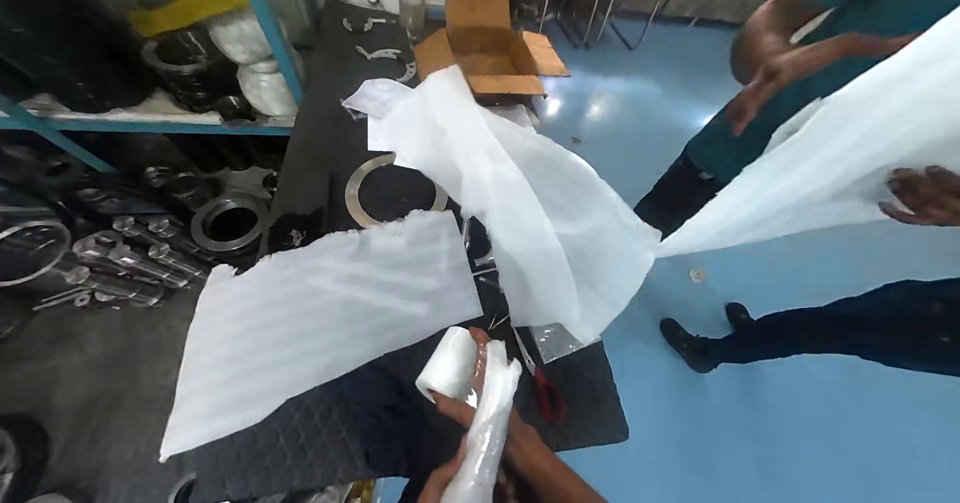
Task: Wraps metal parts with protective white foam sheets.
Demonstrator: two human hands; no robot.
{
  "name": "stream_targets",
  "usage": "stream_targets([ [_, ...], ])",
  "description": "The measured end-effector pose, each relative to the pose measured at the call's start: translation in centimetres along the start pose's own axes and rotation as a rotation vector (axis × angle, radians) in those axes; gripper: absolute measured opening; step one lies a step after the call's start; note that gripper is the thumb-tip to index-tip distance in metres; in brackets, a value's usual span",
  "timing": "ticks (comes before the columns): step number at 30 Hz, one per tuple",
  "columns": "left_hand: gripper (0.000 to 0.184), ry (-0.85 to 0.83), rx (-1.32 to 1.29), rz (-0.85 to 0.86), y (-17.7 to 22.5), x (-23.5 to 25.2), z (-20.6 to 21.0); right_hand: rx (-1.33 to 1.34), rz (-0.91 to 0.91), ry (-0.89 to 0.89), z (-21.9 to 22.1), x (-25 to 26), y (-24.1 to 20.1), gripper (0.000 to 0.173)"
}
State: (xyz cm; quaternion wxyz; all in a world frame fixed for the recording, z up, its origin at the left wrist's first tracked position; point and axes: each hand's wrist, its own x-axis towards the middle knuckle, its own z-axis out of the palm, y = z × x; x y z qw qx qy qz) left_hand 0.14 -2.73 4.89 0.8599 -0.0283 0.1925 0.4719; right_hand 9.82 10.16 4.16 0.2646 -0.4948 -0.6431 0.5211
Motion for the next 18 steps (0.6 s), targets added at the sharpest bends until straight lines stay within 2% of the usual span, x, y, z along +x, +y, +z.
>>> stream_targets([
  [2,0.032,0.314,0.409,0.229,0.6,-0.5,1.6,0.054,0.013,-0.006,-0.6,0.5,0.0,0.117],
  [5,0.023,0.386,0.804,0.469,1.7,0.2,2.2,0.107,0.097,-0.003,-1.3,0.2,-0.2,0.119],
  [7,0.015,0.419,0.926,0.491,2.6,-0.3,3.6,0.027,0.141,0.016,-1.5,-0.1,0.2,0.118],
  [9,0.023,0.433,0.997,0.43,3.3,-0.8,4.8,-0.159,0.119,0.028,-2.0,-0.2,-0.4,0.112],
  [13,0.049,0.454,1.14,0.101,4.9,-0.9,6.5,-0.639,0.17,-0.07,-2.9,0.2,-3.9,0.085],
  [15,0.059,0.465,1.197,-0.033,5.3,-0.5,6.9,-0.798,0.264,-0.184,-2.9,0.4,-4.9,0.08],
  [18,0.062,0.505,1.214,-0.101,5.4,0.3,6.7,-0.876,0.33,-0.25,-2.9,0.6,-5.7,0.081],
])
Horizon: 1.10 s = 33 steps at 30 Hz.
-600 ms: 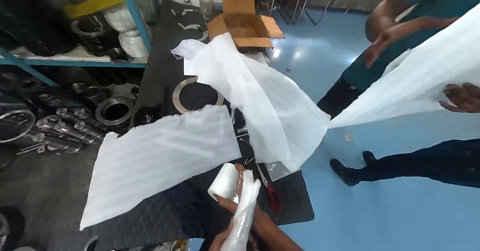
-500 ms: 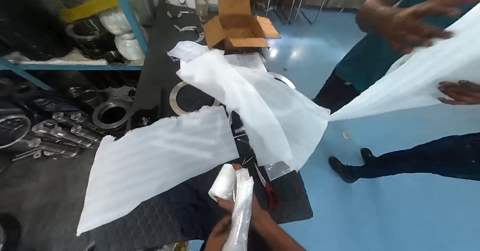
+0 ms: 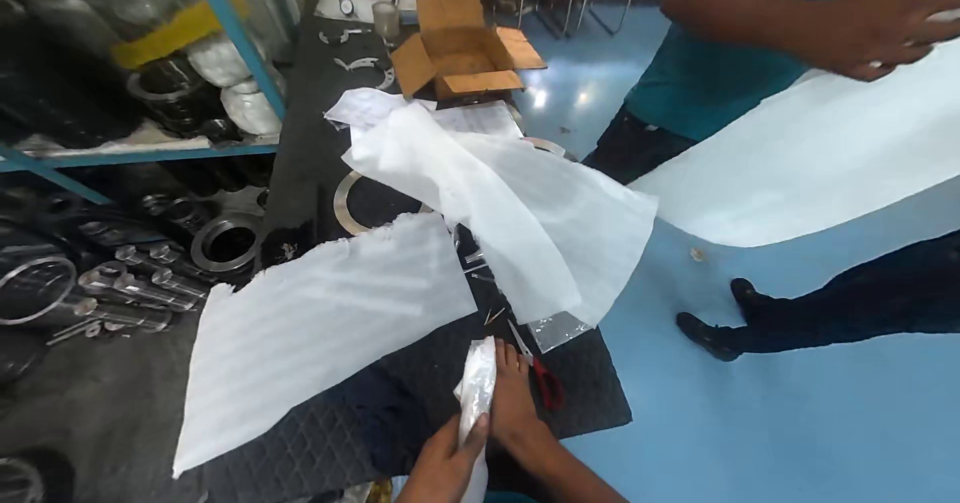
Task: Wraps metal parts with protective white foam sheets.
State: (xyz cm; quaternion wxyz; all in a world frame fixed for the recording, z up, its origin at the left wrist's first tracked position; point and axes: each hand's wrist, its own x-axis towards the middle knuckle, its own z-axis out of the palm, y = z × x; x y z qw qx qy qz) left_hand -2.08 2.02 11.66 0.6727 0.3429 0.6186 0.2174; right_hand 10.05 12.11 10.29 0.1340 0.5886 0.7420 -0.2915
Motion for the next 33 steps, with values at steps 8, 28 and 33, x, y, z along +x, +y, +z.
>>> stream_targets([
  [8,0.04,0.196,-0.492,0.207,-2.9,0.7,-0.4,-0.171,-0.074,-0.127,-0.8,-0.3,0.6,0.111],
  [28,0.072,-0.366,-0.359,0.0,-3.6,2.3,-3.3,-0.165,-0.155,-0.141,0.5,-1.9,0.8,0.101],
  [33,0.048,-0.111,-0.225,0.038,-3.8,3.3,-3.3,-0.168,-0.096,-0.161,-0.2,-2.1,0.5,0.117],
])
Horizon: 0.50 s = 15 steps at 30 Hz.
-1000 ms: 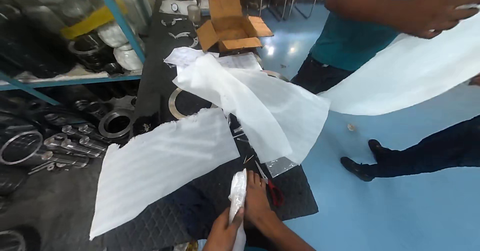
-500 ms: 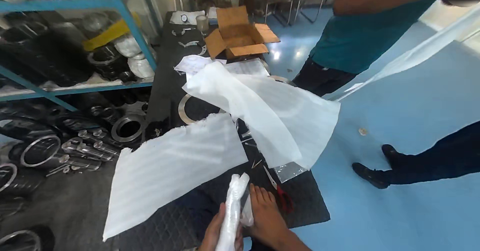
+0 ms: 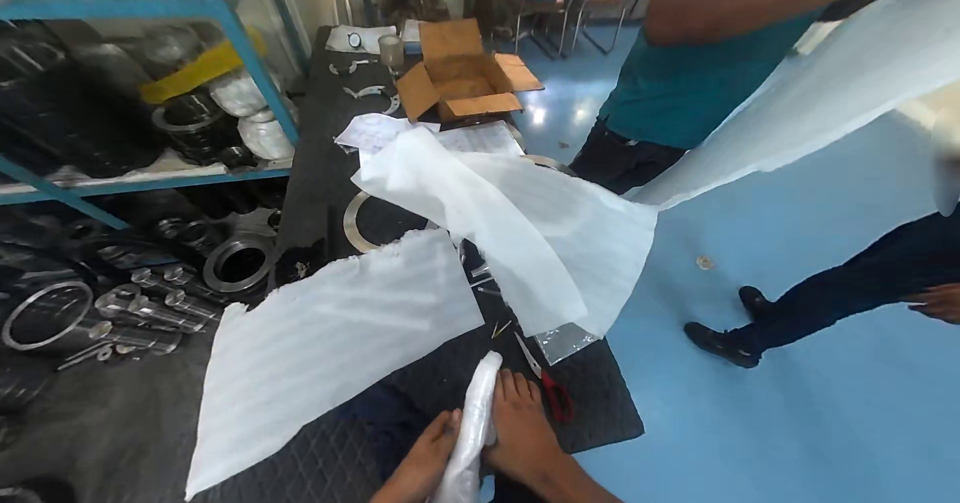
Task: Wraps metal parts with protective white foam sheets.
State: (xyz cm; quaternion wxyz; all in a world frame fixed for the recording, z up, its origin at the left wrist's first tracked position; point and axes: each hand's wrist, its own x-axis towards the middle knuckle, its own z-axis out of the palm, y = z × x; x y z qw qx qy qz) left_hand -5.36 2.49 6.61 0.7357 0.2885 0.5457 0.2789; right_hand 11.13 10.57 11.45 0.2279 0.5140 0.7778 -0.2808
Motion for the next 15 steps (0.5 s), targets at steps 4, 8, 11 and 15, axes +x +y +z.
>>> stream_targets([
  [4,0.044,0.159,0.173,0.071,0.2,-0.6,1.2,-0.017,0.054,-0.021,0.0,0.4,-0.6,0.118],
  [8,0.057,0.164,0.218,-0.021,0.7,-1.4,2.1,-0.011,0.073,-0.015,0.1,0.6,-0.8,0.111],
  [11,0.062,0.195,0.382,-0.159,1.7,-1.6,3.0,-0.049,0.066,-0.019,0.0,0.7,-1.8,0.097],
  [15,0.047,0.373,0.016,-0.012,-0.1,-0.6,2.9,-0.073,0.01,-0.019,-0.8,0.5,-2.1,0.105],
])
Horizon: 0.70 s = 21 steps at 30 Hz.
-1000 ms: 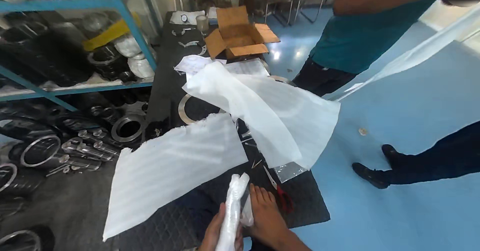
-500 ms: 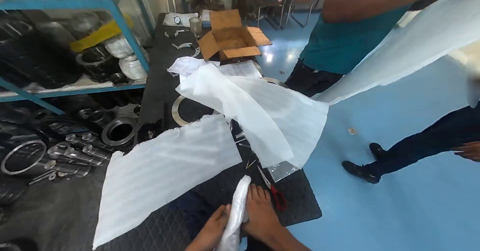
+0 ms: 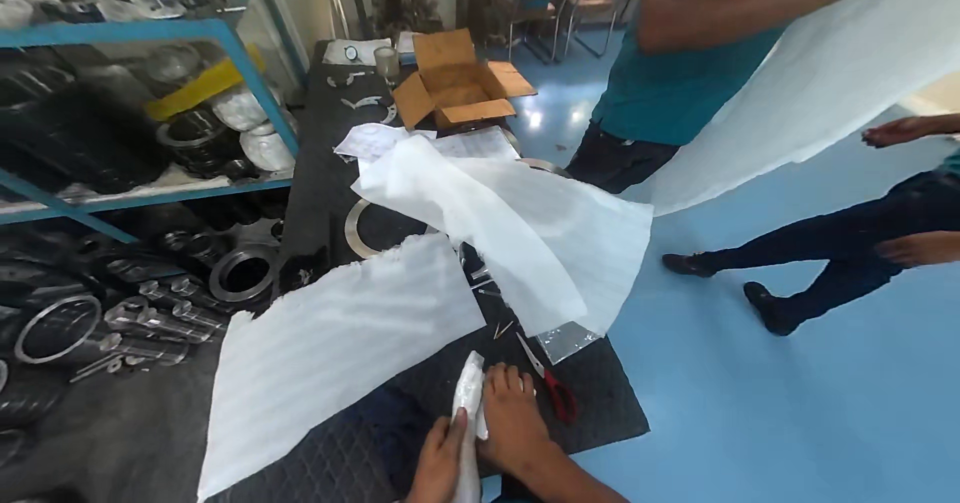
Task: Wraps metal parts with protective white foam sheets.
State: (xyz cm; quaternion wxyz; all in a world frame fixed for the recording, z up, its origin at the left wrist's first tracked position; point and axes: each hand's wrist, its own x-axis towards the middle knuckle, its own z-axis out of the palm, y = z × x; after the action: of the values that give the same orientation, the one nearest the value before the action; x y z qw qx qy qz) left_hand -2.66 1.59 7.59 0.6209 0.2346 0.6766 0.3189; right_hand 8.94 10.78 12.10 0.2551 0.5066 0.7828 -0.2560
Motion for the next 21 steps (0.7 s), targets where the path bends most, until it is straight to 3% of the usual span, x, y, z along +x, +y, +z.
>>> stream_targets([
  [4,0.049,-0.028,-0.413,0.052,-0.8,0.8,-0.5,0.051,-0.004,-0.005,-1.2,-1.5,0.8,0.126],
  [11,0.051,-0.205,-0.701,0.077,-0.2,0.8,-1.2,0.128,0.009,0.048,-0.1,-3.6,2.9,0.133],
  [15,0.051,-0.403,-0.781,-0.011,-0.6,0.4,-0.9,0.074,-0.007,0.129,2.1,-3.4,2.6,0.124],
  [17,0.054,-0.499,-0.718,-0.059,-0.7,-0.1,-0.2,0.043,-0.02,0.065,2.4,-3.1,1.7,0.107],
  [18,0.054,-0.504,-0.647,-0.054,-0.7,-0.4,0.2,0.026,-0.017,0.032,2.3,-3.0,1.3,0.095],
  [21,0.051,-0.353,-0.332,0.057,0.1,-1.3,0.5,0.043,0.018,0.005,2.2,-2.9,1.0,0.089],
])
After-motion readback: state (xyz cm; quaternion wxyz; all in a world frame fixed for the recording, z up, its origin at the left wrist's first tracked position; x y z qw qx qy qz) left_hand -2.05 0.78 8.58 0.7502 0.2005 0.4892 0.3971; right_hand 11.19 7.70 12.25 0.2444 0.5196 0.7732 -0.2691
